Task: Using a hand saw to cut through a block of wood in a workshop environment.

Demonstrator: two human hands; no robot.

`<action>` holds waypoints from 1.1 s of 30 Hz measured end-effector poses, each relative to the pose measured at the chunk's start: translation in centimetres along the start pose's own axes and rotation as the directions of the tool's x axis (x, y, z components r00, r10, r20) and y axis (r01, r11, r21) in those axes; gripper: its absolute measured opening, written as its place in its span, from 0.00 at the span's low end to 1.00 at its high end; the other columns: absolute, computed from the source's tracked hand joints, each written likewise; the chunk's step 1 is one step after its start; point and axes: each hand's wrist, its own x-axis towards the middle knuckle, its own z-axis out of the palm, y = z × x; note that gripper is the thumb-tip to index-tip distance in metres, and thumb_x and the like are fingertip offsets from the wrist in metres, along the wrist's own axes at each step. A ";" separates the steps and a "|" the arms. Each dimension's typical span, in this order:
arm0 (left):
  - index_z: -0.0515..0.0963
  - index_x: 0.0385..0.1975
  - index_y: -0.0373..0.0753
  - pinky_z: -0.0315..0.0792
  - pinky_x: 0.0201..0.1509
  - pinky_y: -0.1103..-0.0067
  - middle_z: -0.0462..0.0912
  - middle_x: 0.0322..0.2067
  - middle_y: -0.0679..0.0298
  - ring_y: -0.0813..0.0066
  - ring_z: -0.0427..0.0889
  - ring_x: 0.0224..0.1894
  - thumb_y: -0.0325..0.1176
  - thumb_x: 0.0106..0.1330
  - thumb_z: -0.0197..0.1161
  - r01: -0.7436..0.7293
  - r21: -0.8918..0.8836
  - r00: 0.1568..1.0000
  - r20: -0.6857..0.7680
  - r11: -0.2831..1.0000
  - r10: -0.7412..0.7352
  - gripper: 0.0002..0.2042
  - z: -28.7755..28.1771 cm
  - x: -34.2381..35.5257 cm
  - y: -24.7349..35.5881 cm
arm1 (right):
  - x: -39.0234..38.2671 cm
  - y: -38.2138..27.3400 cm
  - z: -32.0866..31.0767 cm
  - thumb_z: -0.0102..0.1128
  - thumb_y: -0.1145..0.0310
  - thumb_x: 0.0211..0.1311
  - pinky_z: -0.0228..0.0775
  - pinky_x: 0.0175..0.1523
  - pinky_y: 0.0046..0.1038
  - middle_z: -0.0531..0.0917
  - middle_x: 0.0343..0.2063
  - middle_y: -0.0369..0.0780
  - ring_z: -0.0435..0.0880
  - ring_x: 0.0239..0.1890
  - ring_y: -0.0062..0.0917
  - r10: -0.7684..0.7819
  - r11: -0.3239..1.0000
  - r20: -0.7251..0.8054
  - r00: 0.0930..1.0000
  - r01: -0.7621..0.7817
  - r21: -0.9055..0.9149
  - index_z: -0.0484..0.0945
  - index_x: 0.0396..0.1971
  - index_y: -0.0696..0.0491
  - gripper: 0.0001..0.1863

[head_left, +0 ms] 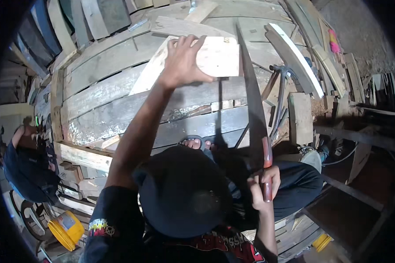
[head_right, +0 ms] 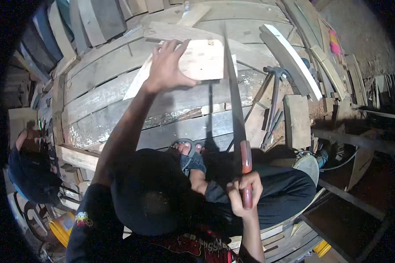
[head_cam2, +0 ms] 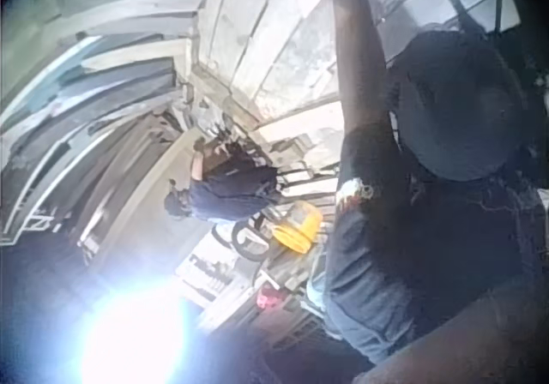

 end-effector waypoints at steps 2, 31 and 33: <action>0.70 0.74 0.34 0.54 0.74 0.48 0.75 0.63 0.48 0.51 0.70 0.69 0.64 0.28 0.83 0.002 0.035 1.000 -0.009 0.999 -0.002 0.66 0.5 -0.4 -0.6 | 4.8 -0.6 1.1 0.63 0.83 0.62 0.70 0.44 0.21 0.73 0.29 0.32 0.71 0.33 0.14 -0.190 0.944 0.118 0.975 0.214 -0.251 0.65 0.34 0.51 0.14; 0.71 0.74 0.37 0.56 0.73 0.50 0.77 0.61 0.49 0.53 0.71 0.68 0.61 0.28 0.85 -0.001 0.026 1.000 -0.017 1.000 0.002 0.64 0.6 0.6 -1.0 | -3.1 1.3 -0.3 0.65 0.83 0.60 0.72 0.43 0.20 0.75 0.30 0.33 0.75 0.32 0.14 -0.047 0.994 -0.136 0.990 0.033 -0.101 0.64 0.32 0.48 0.18; 0.71 0.74 0.37 0.56 0.73 0.50 0.77 0.62 0.49 0.53 0.71 0.68 0.61 0.28 0.85 0.020 0.035 1.000 -0.014 0.999 -0.020 0.64 0.9 0.3 -0.8 | -4.1 -0.8 -1.5 0.64 0.84 0.60 0.69 0.39 0.20 0.72 0.24 0.30 0.71 0.27 0.12 -0.062 0.985 -0.033 0.998 0.056 -0.161 0.64 0.34 0.49 0.17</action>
